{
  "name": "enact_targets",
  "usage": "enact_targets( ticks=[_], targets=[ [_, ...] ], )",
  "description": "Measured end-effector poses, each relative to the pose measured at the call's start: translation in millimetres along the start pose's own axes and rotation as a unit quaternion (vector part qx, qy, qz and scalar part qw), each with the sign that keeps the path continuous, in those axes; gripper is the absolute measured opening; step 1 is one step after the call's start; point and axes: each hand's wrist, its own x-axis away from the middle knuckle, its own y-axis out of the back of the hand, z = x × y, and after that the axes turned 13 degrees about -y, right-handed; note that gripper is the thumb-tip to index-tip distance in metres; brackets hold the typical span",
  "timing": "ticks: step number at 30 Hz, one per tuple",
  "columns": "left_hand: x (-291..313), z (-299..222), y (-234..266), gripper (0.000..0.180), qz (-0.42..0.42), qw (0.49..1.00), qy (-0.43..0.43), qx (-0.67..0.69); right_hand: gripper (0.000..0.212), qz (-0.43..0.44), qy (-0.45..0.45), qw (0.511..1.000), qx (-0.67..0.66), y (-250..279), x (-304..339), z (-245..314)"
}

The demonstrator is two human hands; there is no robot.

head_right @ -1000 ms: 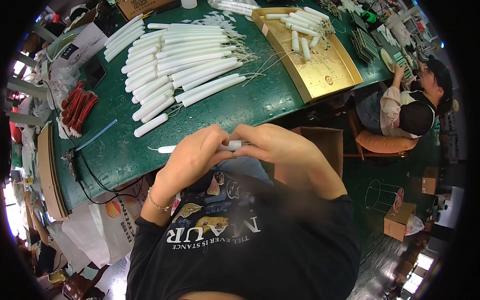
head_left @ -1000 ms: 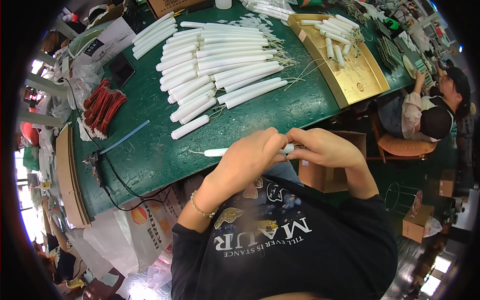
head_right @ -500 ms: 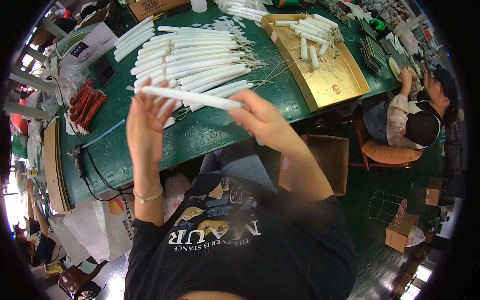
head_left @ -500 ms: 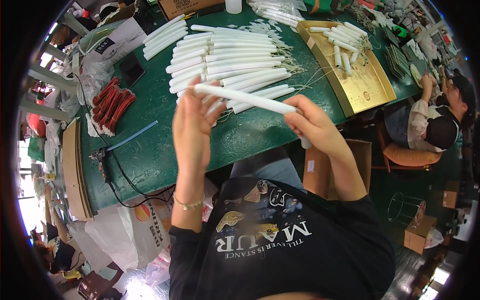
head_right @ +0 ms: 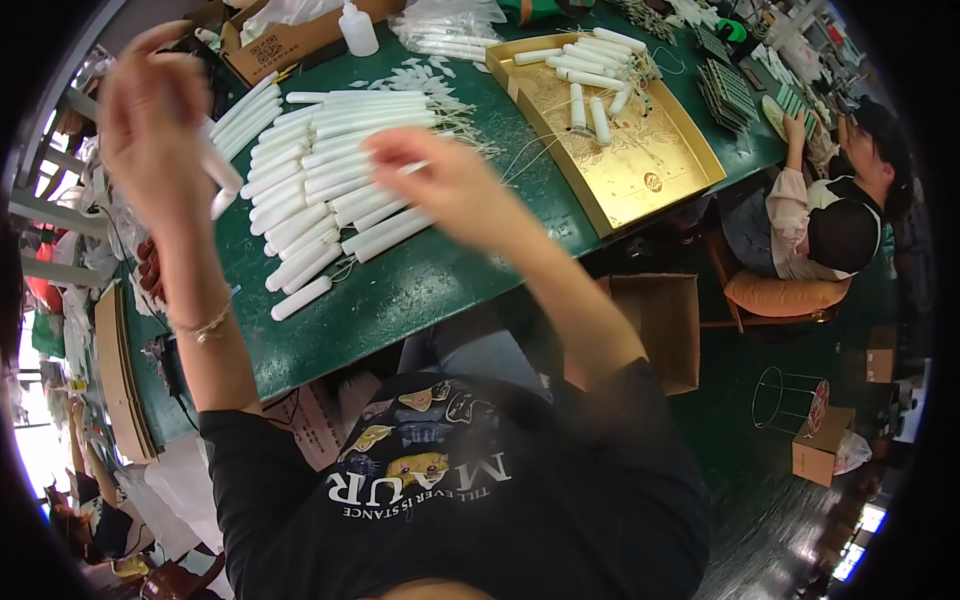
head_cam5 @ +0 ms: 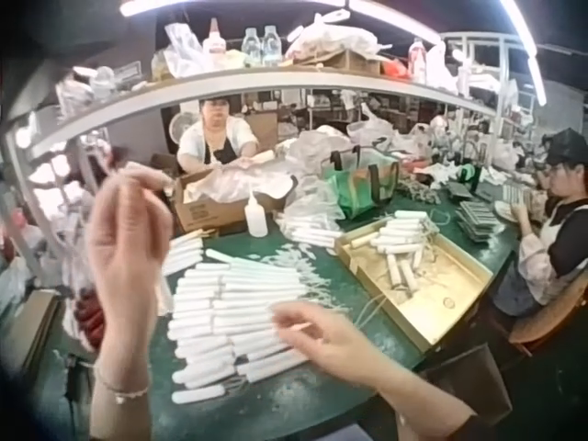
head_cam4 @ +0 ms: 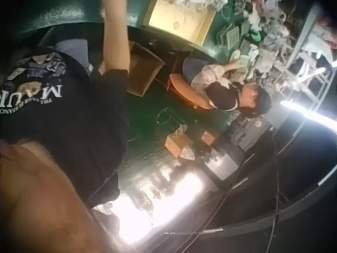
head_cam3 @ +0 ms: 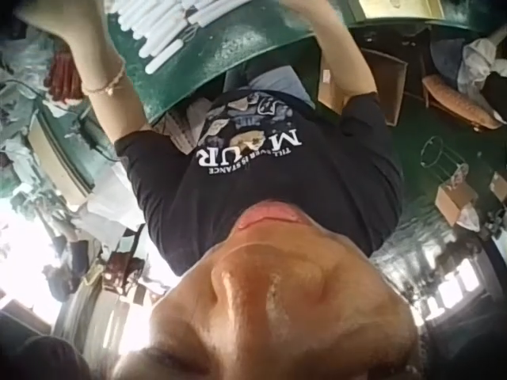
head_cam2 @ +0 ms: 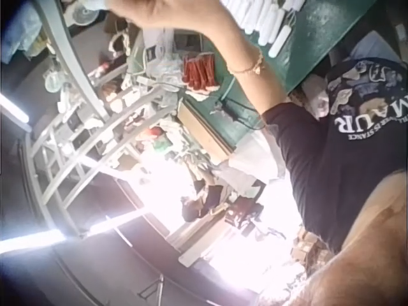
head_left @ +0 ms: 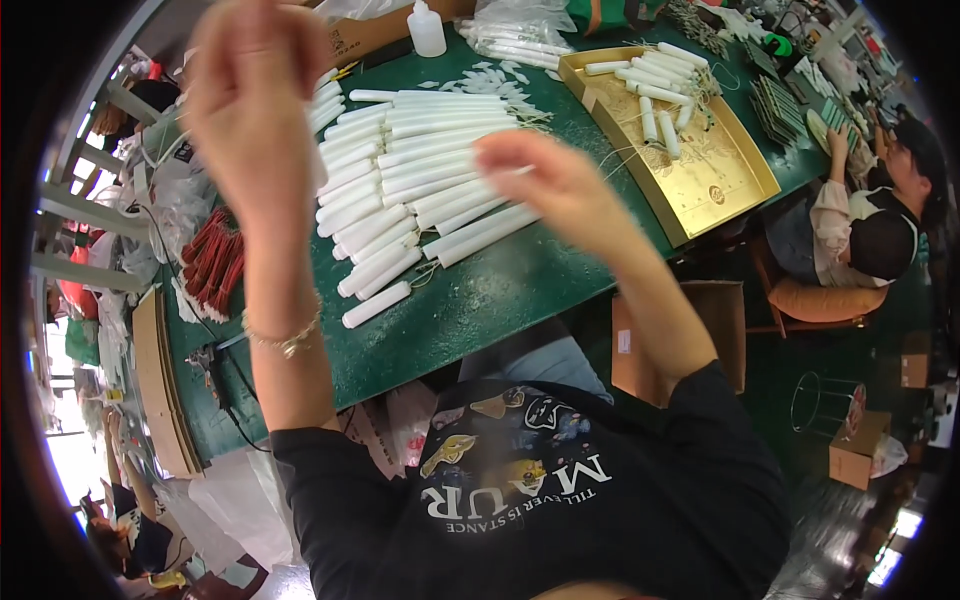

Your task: Assemble plastic tubes by inserting thin wires and components into them at a production workbench.

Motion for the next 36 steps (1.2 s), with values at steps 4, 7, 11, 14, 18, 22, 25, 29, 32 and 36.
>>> enact_targets(
  ticks=[4,7,11,14,18,22,25,29,32,36],
  targets=[
    [48,35,-49,0.014,0.128,0.991,0.045,-0.018,0.019,-0.267,-0.065,0.921,0.274,109,-4,-29],
    [85,59,-86,0.013,0.197,0.976,-0.015,-0.095,0.026,-0.318,-0.095,0.835,0.439,170,5,-53],
    [113,74,-109,0.010,0.311,0.939,-0.035,-0.141,0.031,-0.273,-0.244,0.766,0.528,191,15,-84],
    [132,89,-114,0.013,0.403,0.899,-0.057,-0.161,0.029,-0.242,-0.267,0.757,0.545,192,25,-66],
    [134,90,-107,0.016,0.376,0.912,-0.088,-0.142,0.027,-0.312,-0.194,0.717,0.592,196,52,-20],
    [119,72,-107,0.020,0.298,0.942,-0.111,-0.110,0.022,-0.408,-0.040,0.742,0.530,186,79,32],
    [104,34,-107,0.023,0.308,0.946,0.103,0.029,0.021,-0.409,0.033,0.777,0.477,148,83,65],
    [82,-15,-87,0.054,0.248,0.732,0.480,0.416,0.028,-0.323,0.192,0.834,0.404,99,80,63],
    [79,-51,-73,0.067,0.362,0.573,0.527,0.514,0.034,-0.207,0.345,0.824,0.399,70,76,53],
    [105,-83,-60,0.059,0.216,0.497,0.651,0.531,0.036,-0.173,0.392,0.823,0.373,40,85,36]
  ],
)
